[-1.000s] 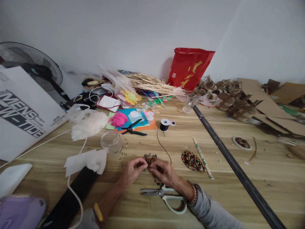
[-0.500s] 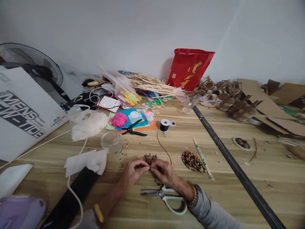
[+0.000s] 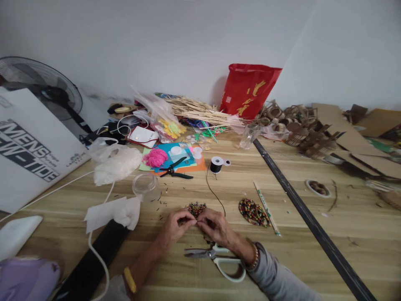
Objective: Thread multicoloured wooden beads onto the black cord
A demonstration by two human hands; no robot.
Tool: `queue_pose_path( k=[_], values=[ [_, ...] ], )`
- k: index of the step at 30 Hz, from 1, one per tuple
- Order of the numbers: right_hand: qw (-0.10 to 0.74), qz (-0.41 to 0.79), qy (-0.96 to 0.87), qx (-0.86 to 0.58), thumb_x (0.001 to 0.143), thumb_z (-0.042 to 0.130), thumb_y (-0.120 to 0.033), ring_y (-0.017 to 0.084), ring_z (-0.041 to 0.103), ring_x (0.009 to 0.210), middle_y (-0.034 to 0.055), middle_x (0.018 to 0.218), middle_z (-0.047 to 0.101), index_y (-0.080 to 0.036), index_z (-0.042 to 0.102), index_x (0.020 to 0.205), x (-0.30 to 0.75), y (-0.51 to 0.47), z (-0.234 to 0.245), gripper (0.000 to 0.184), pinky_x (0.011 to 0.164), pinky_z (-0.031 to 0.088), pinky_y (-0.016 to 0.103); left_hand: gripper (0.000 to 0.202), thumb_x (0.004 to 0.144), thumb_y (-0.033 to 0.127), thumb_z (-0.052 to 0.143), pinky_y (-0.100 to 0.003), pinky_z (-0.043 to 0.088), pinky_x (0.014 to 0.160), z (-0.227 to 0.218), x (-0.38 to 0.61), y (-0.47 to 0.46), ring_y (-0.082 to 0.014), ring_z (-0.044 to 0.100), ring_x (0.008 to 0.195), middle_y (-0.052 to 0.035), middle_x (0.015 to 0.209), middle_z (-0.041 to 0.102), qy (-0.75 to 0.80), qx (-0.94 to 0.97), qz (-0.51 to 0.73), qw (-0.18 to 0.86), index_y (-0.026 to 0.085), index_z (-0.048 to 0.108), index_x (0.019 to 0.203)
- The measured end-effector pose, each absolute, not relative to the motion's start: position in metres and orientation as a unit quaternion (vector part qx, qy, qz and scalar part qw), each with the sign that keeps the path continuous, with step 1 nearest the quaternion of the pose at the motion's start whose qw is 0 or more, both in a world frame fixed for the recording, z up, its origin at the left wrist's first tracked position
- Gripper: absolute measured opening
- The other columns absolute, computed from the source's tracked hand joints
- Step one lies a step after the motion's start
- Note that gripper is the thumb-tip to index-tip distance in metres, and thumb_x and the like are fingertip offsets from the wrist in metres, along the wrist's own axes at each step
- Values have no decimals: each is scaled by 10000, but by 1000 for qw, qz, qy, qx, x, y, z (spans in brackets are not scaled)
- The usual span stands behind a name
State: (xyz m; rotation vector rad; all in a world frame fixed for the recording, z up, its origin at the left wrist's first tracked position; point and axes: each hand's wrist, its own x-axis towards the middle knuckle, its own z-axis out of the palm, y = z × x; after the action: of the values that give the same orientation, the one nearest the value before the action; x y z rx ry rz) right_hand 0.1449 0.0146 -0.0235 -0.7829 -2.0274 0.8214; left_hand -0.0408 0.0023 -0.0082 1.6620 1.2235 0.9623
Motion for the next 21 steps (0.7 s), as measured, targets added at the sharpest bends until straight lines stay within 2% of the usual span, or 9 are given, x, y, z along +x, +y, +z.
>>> queue_pose_path(
  k=[14,21],
  values=[
    [390,324,-802,-316,913,493,-271,145,540,634,38,696,596,-169,596,778,146,15,-21,198,592,423,238,146,736,259,629,-242,457,630,-5,-44,4,-162,588,633,-22,637,672,509,657,384,402,161,672,636],
    [379,330,-798,-332,884,498,-230,129,495,594,18,667,560,-164,584,765,146,14,-19,161,550,384,222,139,761,206,608,-258,458,643,-7,-49,7,-169,600,649,-37,654,660,516,693,385,324,160,670,646]
  ],
)
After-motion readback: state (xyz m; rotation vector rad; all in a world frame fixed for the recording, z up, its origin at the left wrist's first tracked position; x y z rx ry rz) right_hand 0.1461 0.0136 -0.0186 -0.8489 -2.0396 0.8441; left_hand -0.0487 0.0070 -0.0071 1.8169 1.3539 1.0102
